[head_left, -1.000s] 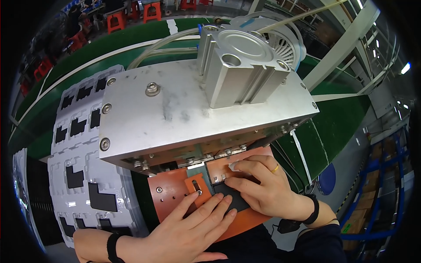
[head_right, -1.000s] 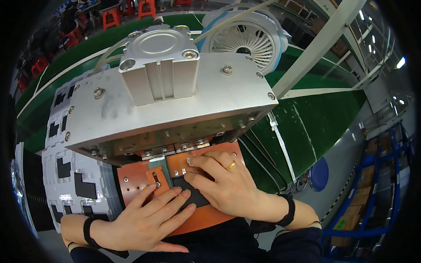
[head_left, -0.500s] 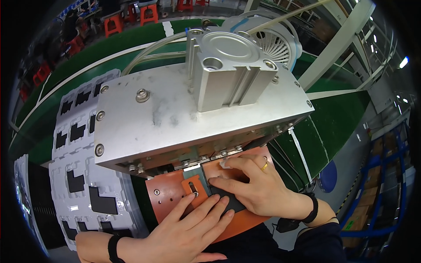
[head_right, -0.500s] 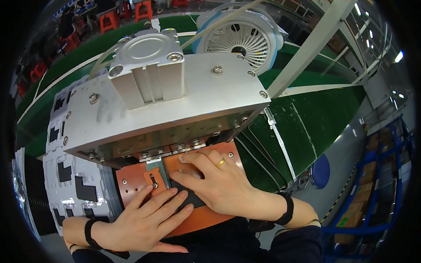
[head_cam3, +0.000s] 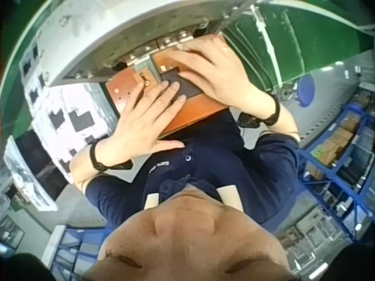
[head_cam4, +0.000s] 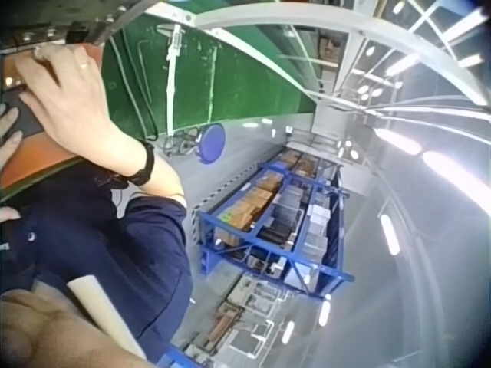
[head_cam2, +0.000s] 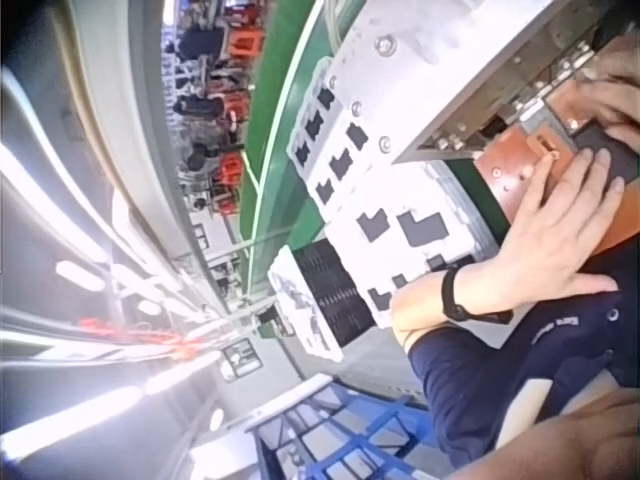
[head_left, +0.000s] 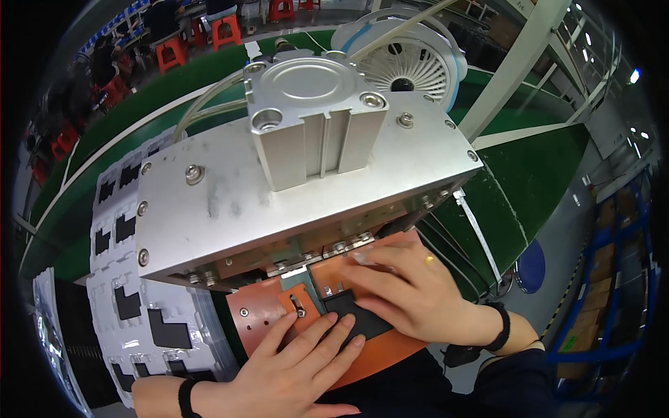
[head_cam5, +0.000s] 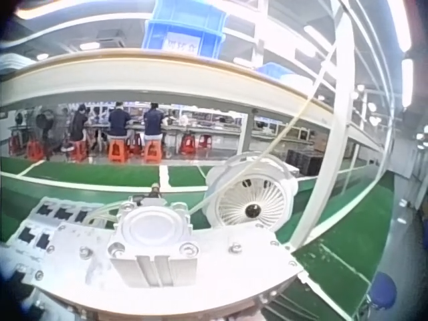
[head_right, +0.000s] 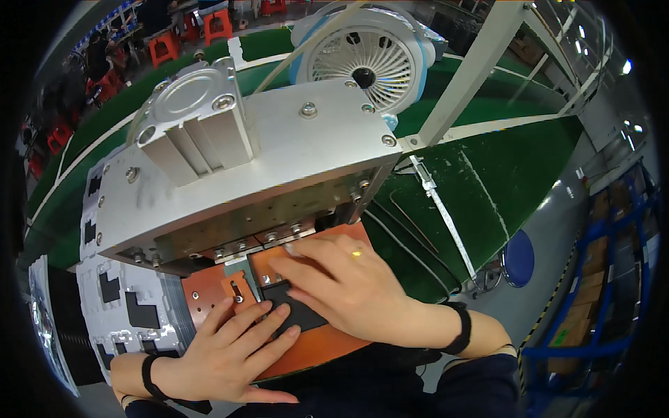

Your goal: Assembling and labeling electronic components using a pneumatic press machine on a factory floor.

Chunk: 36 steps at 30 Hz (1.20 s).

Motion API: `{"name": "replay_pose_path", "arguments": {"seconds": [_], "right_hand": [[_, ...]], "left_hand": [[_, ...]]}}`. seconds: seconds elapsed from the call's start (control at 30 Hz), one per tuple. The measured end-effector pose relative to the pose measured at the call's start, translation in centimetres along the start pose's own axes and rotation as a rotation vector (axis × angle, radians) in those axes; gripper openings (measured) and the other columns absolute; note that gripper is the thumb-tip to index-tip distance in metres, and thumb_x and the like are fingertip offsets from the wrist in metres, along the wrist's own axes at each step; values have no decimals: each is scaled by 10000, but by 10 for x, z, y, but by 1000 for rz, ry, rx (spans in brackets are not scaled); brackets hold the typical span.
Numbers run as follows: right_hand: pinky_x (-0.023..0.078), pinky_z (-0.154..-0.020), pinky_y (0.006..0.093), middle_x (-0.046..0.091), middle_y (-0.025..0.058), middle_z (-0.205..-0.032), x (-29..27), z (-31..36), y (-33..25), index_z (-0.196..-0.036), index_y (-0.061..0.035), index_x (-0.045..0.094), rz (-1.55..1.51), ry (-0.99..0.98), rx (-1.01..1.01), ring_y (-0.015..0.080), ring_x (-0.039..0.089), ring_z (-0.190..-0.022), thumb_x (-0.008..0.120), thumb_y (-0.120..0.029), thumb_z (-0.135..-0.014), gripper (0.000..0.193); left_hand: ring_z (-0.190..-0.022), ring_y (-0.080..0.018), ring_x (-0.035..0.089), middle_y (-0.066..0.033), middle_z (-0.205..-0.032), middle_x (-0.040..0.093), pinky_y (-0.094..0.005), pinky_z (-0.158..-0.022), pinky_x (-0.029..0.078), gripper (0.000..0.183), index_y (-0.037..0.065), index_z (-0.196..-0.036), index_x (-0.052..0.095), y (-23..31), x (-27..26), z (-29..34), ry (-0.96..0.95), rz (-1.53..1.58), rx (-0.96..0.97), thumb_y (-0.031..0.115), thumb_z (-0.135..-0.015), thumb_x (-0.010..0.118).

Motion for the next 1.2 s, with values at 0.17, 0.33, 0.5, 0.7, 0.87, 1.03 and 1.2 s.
{"name": "replay_pose_path", "arguments": {"seconds": [0.17,0.33,0.5,0.7,0.87,1.03,1.2], "right_hand": [[487,-839,352,588,75,-1153,-12,29,0,-1089,-93,653,-208,-166,37,235,590,-1048,766,-252,-742,398],[500,-790,332,614,74,-1087,-9,17,2,-983,-75,682,-102,-107,-46,230,591,-971,767,-207,-713,312],[503,-779,332,620,74,-1068,-4,1,11,-997,-70,682,-90,-90,-99,234,585,-933,753,-181,-718,308],[511,-772,338,626,74,-1058,-1,1,16,-977,-69,694,-137,-99,-87,242,592,-923,766,-183,-702,306],[522,-732,327,627,80,-1059,-1,0,16,-976,-68,694,-143,-102,-84,240,600,-908,775,-181,-692,316],[524,-734,325,621,77,-1069,-2,-2,14,-974,-67,690,-140,-130,-79,242,604,-918,780,-185,-685,325],[521,-761,325,619,74,-1083,-2,-2,14,-969,-70,688,-128,-139,-69,241,604,-942,781,-194,-684,325]], "left_hand": [[-1178,-275,496,-118,-1289,546,-485,-1025,277,807,96,-1240,580,1,0,-1,-17,41,-26,736,-748,561],[-1214,-318,476,-164,-1315,513,-512,-1068,246,883,35,-1248,558,-9,-6,-1,32,83,-79,726,-703,622],[-1231,-339,458,-183,-1328,493,-514,-1063,258,892,20,-1249,553,-23,-7,-5,40,128,-121,710,-691,650],[-1260,-327,432,-170,-1336,491,-516,-1073,242,868,57,-1264,557,-27,-2,-5,20,87,-117,722,-710,621],[-1294,-305,394,-158,-1347,490,-512,-1094,206,811,127,-1260,579,-27,1,-3,-1,111,-124,742,-731,577],[-1274,-292,413,-140,-1340,506,-496,-1099,203,777,132,-1231,601,-28,0,-3,23,100,-118,738,-747,557],[-1343,-339,341,-191,-1437,381,-522,-1117,181,783,74,-1356,472,-28,-5,-3,22,237,-146,576,-771,611]]}}
Point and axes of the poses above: each hand's wrist, its own z-axis away from the middle knuckle, its own x-axis out of the palm, y = z × x, the point moved 5 cm from there along -z, towards the middle knuckle
